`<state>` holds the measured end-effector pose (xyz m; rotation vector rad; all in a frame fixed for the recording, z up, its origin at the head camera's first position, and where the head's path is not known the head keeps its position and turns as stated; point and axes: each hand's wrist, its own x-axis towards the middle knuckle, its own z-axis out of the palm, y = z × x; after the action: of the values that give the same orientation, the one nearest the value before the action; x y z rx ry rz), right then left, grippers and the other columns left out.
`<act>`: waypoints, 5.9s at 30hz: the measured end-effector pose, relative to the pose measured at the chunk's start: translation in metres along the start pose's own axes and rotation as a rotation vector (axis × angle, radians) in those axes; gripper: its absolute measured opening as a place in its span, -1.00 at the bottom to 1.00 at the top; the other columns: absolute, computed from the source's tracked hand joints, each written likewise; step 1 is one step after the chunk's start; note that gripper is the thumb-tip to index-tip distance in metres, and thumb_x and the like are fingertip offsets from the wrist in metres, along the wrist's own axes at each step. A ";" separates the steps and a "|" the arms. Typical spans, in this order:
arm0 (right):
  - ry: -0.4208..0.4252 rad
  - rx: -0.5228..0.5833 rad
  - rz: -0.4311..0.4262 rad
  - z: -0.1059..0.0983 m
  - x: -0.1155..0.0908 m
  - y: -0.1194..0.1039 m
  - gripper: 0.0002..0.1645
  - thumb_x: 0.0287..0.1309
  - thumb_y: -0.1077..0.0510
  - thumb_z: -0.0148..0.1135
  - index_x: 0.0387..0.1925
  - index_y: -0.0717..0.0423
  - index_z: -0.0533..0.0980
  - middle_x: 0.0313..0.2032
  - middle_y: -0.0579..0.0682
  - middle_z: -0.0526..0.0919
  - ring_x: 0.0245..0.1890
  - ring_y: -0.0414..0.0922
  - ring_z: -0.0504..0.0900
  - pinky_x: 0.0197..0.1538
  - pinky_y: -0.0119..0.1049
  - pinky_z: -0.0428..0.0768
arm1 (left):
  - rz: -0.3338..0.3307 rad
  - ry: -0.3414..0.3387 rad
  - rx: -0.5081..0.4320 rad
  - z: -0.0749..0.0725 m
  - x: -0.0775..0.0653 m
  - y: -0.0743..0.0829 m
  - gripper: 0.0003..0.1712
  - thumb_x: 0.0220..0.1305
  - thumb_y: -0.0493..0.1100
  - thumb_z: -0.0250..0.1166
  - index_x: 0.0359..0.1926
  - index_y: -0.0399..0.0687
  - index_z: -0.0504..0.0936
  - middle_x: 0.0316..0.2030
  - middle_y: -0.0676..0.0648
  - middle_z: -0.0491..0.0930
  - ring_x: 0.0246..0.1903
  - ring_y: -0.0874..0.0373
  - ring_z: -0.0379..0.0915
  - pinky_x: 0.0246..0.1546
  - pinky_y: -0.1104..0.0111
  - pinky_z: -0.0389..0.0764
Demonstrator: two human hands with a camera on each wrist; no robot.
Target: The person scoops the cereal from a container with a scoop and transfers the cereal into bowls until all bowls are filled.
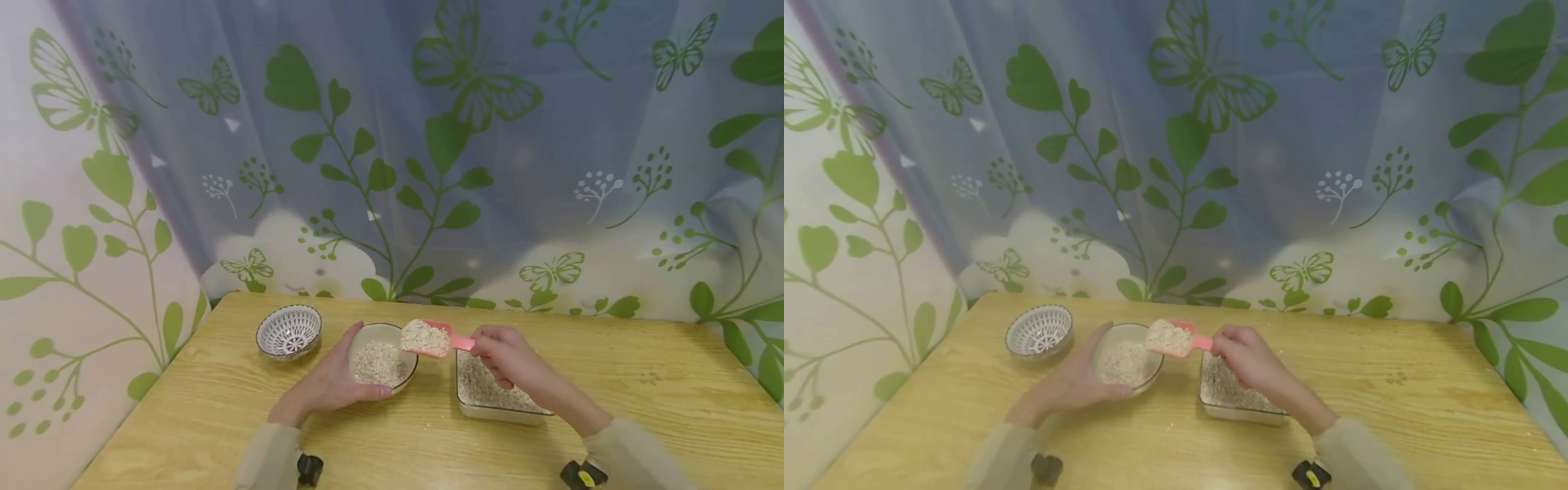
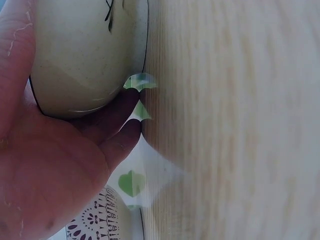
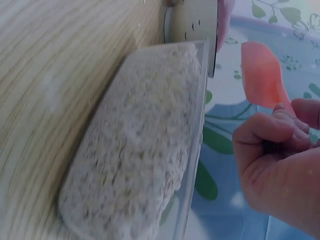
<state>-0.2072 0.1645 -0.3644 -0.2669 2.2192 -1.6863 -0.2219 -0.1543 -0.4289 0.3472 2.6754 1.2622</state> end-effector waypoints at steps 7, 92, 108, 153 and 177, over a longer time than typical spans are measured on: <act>0.073 -0.302 -0.120 0.021 0.007 -0.003 -0.81 0.32 0.24 -0.04 -0.31 0.22 0.50 -0.64 -0.13 0.26 -0.67 -0.24 0.12 -0.60 -0.44 0.16 | 0.003 -0.005 0.009 0.000 0.003 -0.002 0.56 -0.22 0.30 0.66 0.66 0.07 -0.13 0.52 -0.31 0.20 0.44 -0.29 0.25 0.42 -0.28 0.27; 0.281 -1.590 -0.901 0.058 0.018 -0.003 -0.77 0.23 0.03 0.23 -0.38 0.02 0.37 -0.62 -0.16 0.36 -0.69 -0.28 0.24 -0.68 -0.48 0.09 | 0.015 -0.017 -0.005 0.001 0.006 0.000 0.54 -0.17 0.30 0.64 0.66 0.05 -0.14 0.53 -0.34 0.17 0.45 -0.30 0.23 0.41 -0.29 0.29; 0.187 -0.736 -0.291 0.051 0.013 -0.007 -0.91 0.35 0.14 0.06 -0.29 0.00 0.48 -0.68 -0.18 0.35 -0.71 -0.28 0.20 -0.63 -0.44 0.16 | -0.004 -0.026 0.008 0.002 0.003 0.003 0.54 -0.18 0.32 0.62 0.66 0.10 -0.15 0.54 -0.33 0.15 0.47 -0.31 0.20 0.42 -0.30 0.25; 0.126 -0.013 0.039 -0.026 -0.021 0.004 -0.84 0.39 0.20 -0.03 -0.33 0.18 0.37 -0.68 -0.17 0.11 -0.72 -0.26 -0.02 -0.64 -0.45 0.04 | 0.030 0.011 0.011 0.003 0.001 0.001 0.54 -0.17 0.33 0.62 0.66 0.01 -0.13 0.56 -0.34 0.11 0.50 -0.35 0.14 0.44 -0.33 0.18; 0.131 -0.101 0.098 -0.075 -0.045 0.033 -0.81 0.40 0.17 -0.03 -0.38 0.12 0.38 -0.70 -0.21 0.08 -0.72 -0.28 -0.01 -0.65 -0.46 0.07 | 0.100 0.057 0.214 0.008 -0.001 0.002 0.48 -0.10 0.55 0.45 0.66 0.07 -0.09 0.58 -0.28 0.00 0.49 -0.34 0.13 0.37 -0.33 0.31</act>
<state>-0.1917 0.2561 -0.3716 -0.0720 2.3743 -1.5844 -0.2184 -0.1479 -0.4323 0.4852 2.8827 1.0258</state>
